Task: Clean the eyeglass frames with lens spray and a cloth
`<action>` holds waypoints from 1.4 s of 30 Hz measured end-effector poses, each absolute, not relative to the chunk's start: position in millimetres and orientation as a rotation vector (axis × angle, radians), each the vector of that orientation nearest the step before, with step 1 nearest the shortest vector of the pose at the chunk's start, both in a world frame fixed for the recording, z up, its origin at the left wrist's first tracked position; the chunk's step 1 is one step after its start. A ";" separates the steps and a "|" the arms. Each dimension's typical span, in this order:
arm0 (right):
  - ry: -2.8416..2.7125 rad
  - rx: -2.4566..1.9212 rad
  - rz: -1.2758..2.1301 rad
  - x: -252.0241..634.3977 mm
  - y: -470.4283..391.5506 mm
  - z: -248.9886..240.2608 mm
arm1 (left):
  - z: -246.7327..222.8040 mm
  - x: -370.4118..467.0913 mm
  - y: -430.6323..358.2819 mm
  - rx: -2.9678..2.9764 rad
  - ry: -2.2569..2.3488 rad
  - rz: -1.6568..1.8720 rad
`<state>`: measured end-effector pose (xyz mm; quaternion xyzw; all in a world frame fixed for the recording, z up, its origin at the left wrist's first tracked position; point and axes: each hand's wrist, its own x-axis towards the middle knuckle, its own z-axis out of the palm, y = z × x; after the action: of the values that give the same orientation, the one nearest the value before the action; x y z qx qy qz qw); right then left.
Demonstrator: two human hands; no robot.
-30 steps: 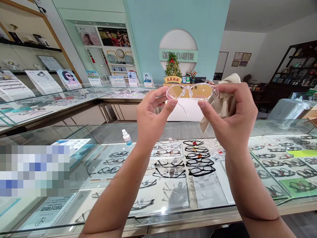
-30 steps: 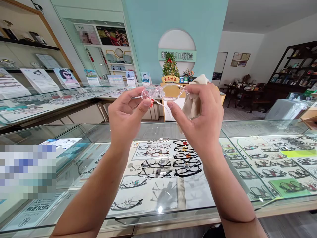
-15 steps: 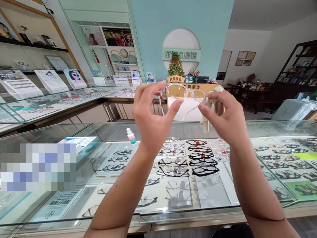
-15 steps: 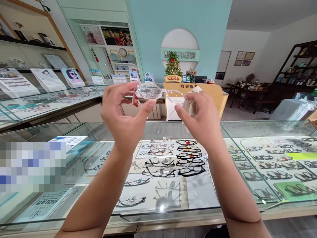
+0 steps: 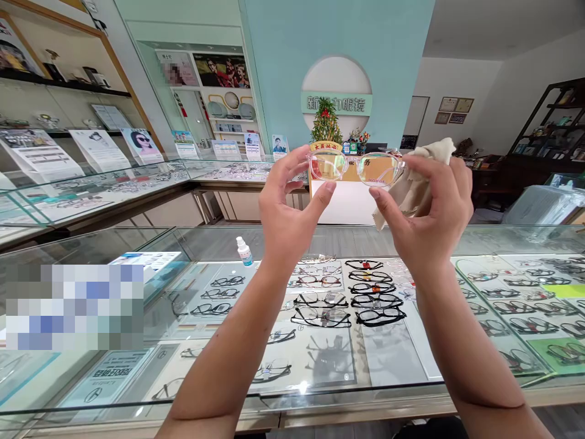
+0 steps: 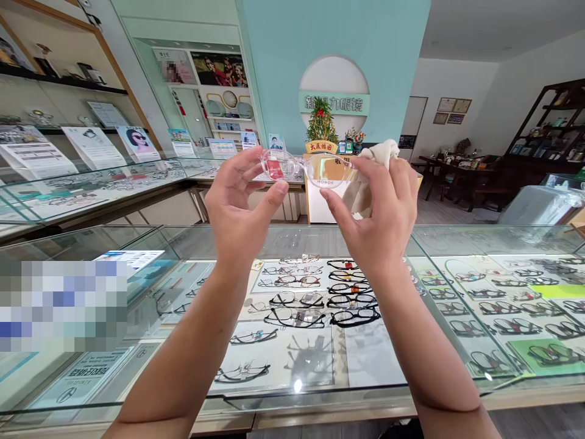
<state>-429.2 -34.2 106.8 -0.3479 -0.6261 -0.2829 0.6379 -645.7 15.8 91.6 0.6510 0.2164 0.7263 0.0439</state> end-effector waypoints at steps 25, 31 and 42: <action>-1.462 -0.765 -0.460 -437.5 -34.2 103.7 | 80.7 -637.1 26.8 1.929 0.631 2.402; -1.454 -0.741 -0.129 -430.1 -28.7 105.9 | 81.5 -633.5 20.0 1.974 0.756 2.522; -1.450 -0.718 -0.023 -426.6 -27.3 105.6 | 80.3 -634.2 19.7 1.979 0.677 2.428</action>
<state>-426.6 -27.3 105.6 -0.3213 -0.6485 -0.0101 0.6900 -634.2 19.7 80.3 0.6171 0.2113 0.7573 -0.0318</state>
